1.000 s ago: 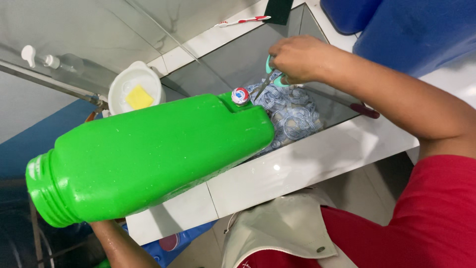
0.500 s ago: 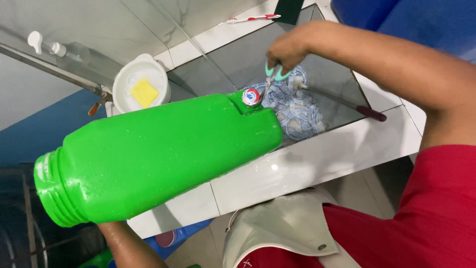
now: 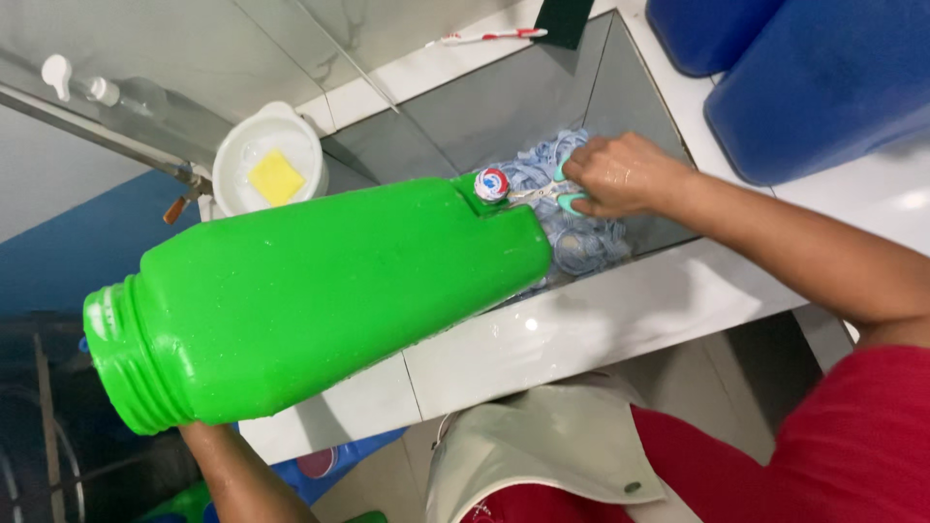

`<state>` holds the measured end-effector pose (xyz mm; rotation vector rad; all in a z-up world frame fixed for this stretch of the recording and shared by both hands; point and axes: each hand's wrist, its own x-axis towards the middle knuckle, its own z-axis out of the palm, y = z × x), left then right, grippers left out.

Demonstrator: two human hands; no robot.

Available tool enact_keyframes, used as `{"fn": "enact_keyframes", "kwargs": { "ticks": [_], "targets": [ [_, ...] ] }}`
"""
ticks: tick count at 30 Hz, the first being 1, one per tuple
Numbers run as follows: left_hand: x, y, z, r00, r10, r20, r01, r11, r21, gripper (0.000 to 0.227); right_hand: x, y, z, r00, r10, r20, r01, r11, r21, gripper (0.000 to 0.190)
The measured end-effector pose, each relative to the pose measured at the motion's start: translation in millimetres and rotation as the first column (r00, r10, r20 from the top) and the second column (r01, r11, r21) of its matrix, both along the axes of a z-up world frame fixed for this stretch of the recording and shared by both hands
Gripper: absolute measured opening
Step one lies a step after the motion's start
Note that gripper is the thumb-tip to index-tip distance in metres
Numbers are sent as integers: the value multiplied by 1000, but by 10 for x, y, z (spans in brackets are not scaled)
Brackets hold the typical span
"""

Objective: The person cleans a green jerrycan by first cutting off the seal with scissors, then scrubbing the exterior with a sponge. They rinse the container under a tap, scrub the interior with a toothbrush, and rinse again. The process is repeated for a second jerrycan.

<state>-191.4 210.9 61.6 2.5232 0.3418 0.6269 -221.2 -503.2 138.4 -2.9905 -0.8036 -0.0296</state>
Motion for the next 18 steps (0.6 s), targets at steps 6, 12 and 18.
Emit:
{"fn": "enact_keyframes", "kwargs": {
  "ticks": [6, 12, 18],
  "targets": [
    [-58, -252, 230, 987, -62, 149, 51, 996, 73, 19, 188, 107, -78, 992, 36, -118, -29, 998, 57, 31],
    [-298, -703, 619, 888, -319, 331, 229, 931, 283, 18, 559, 177, -406, 975, -100, -197, 190, 834, 517, 30],
    [-283, -931, 676, 856, -335, 394, 281, 941, 189, 13, 1344, 512, -1091, 931, 209, -300, 42, 753, 656, 38]
  ]
}}
